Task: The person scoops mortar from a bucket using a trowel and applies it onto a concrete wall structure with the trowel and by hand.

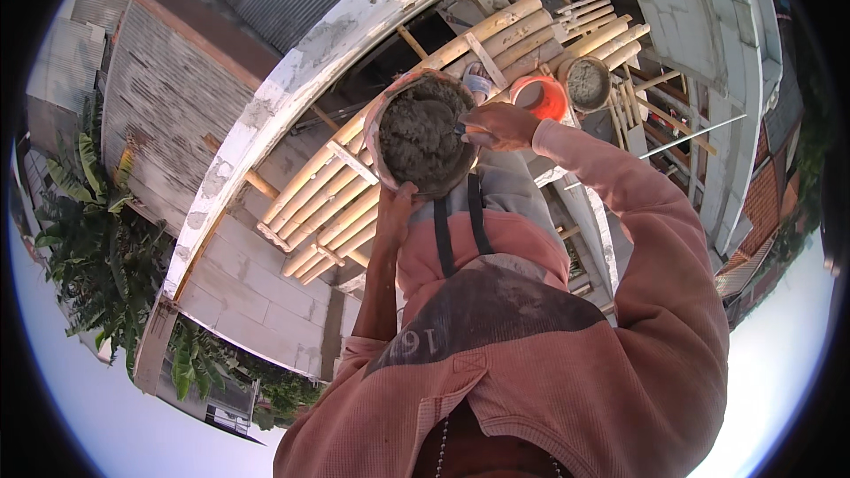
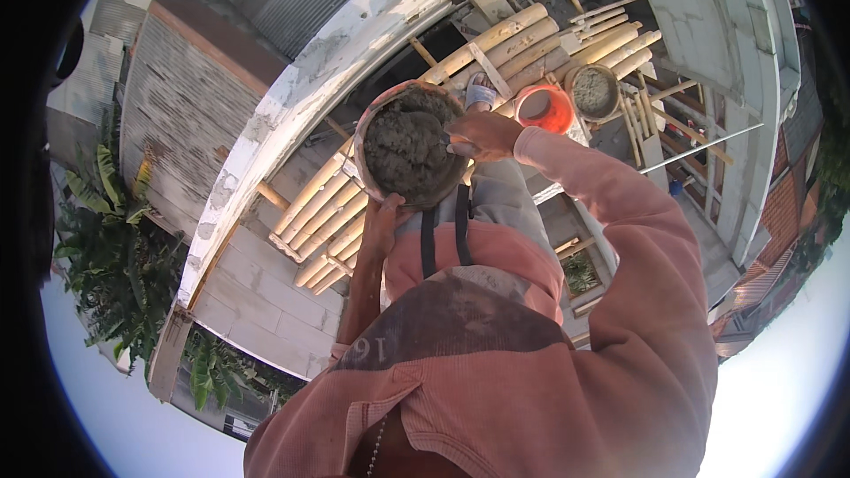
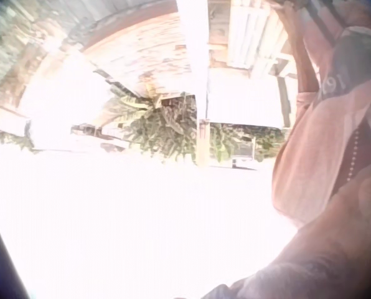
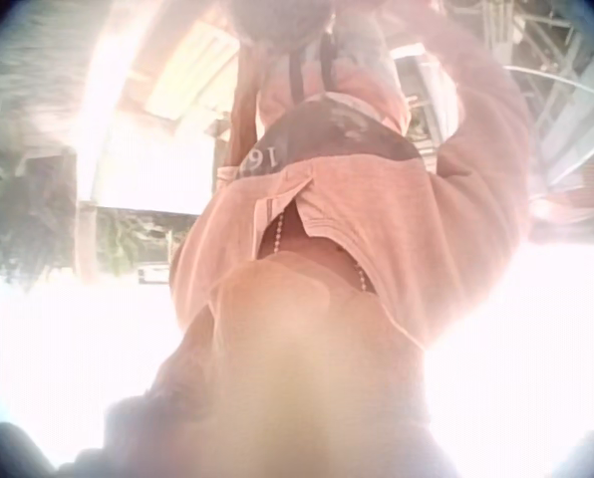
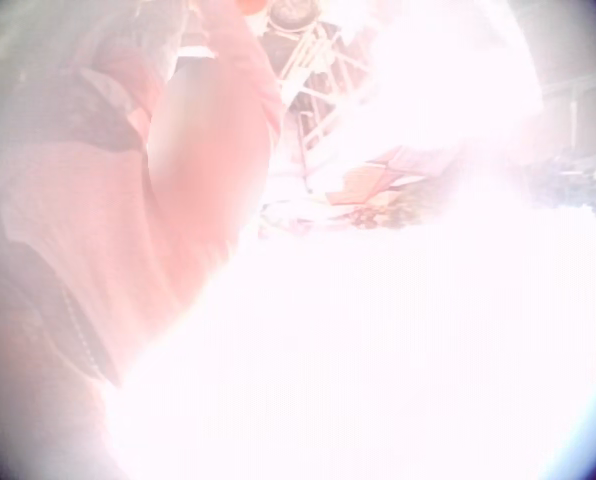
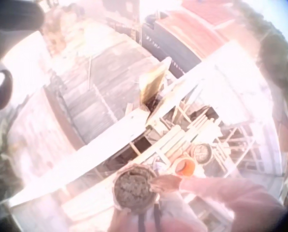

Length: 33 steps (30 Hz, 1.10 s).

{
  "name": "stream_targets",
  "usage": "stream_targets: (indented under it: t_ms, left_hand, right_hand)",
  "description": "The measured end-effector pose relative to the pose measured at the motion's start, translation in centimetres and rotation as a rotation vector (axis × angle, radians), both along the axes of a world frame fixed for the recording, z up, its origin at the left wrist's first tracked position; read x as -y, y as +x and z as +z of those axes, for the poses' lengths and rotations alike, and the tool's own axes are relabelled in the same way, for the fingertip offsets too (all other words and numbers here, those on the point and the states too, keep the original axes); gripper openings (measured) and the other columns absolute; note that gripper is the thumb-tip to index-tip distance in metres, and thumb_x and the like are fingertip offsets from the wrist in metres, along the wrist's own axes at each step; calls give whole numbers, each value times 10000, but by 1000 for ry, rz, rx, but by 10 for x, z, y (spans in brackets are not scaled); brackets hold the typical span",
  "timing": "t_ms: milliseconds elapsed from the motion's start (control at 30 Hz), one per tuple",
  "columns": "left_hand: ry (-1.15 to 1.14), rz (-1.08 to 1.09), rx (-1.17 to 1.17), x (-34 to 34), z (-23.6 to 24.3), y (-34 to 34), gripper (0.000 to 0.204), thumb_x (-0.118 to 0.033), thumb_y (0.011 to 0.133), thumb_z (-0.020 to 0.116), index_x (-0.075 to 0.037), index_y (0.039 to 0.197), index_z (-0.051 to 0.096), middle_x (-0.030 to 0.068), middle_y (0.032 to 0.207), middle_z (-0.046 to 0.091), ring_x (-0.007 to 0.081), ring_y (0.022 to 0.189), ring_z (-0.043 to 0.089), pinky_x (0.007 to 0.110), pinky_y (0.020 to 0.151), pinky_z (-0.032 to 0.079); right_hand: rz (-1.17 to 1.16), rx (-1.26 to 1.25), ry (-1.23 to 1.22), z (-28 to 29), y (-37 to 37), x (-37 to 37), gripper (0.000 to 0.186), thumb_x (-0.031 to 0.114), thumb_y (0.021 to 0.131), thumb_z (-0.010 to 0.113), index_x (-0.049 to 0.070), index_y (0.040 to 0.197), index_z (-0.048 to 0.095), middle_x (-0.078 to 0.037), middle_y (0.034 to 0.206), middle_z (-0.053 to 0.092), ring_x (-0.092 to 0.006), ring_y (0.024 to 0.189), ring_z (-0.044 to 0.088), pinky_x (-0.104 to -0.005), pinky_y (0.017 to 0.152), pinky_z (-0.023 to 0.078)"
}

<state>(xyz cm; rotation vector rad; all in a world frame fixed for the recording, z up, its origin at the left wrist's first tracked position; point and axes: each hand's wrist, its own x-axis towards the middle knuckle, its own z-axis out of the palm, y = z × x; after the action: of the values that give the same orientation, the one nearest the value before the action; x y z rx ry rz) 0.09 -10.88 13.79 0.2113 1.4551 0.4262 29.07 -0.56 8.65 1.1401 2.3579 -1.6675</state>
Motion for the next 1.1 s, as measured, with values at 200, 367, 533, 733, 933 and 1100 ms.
stream_targets:
  t_ms: [200, 367, 533, 733, 933, 1100]
  left_hand:
    - [-97, -8, -14, 1, -12, -9, 502, -164, 900, 569, -7, 1349, 410, 138, 1223, 594, 256, 1056, 643, 393, 930, 539]
    - [-103, 53, -16, -5, -12, -13, 363, -133, 912, 570, -30, 1242, 459, 116, 1125, 614, 245, 993, 654, 385, 885, 552]
    - [-125, 94, -15, -11, -15, -19, 304, -79, 910, 564, -46, 1197, 469, 104, 1067, 615, 254, 955, 666, 399, 876, 559]
    - [-106, 87, -25, -7, -18, -28, 423, -126, 901, 562, -15, 1293, 445, 114, 1061, 597, 232, 940, 648, 382, 881, 542]
    - [-119, 102, -26, -8, -11, -35, 436, -55, 884, 556, -51, 1303, 439, 127, 1091, 640, 260, 915, 693, 422, 897, 551]
    - [-126, 168, 28, 1, -19, -38, 426, -33, 869, 554, 7, 1282, 457, 163, 1097, 645, 295, 960, 690, 447, 960, 557]
  right_hand:
    - [-116, -42, -17, 10, 20, 26, 424, 313, 957, 630, 42, 1281, 589, -211, 1107, 683, -392, 953, 673, -449, 825, 539]
    - [-231, -42, -141, 38, 24, 39, 477, 378, 972, 588, 75, 1339, 556, -250, 1076, 669, -414, 958, 661, -473, 860, 521]
    - [-308, 54, -129, 65, 26, 40, 484, 373, 963, 612, 57, 1327, 574, -245, 1124, 662, -394, 979, 665, -446, 872, 526]
    - [-539, -1, -261, 77, 16, 31, 552, 418, 953, 641, 15, 1327, 581, -239, 1114, 679, -341, 1056, 665, -404, 902, 506]
    - [-990, -310, -611, 64, 8, -30, 386, 387, 969, 633, 20, 1079, 676, -80, 845, 657, -144, 631, 603, -281, 601, 483]
    - [-1439, -1015, -1012, -2, 12, -135, 244, 284, 1010, 570, 44, 976, 545, -17, 788, 538, -58, 518, 462, -199, 468, 406]
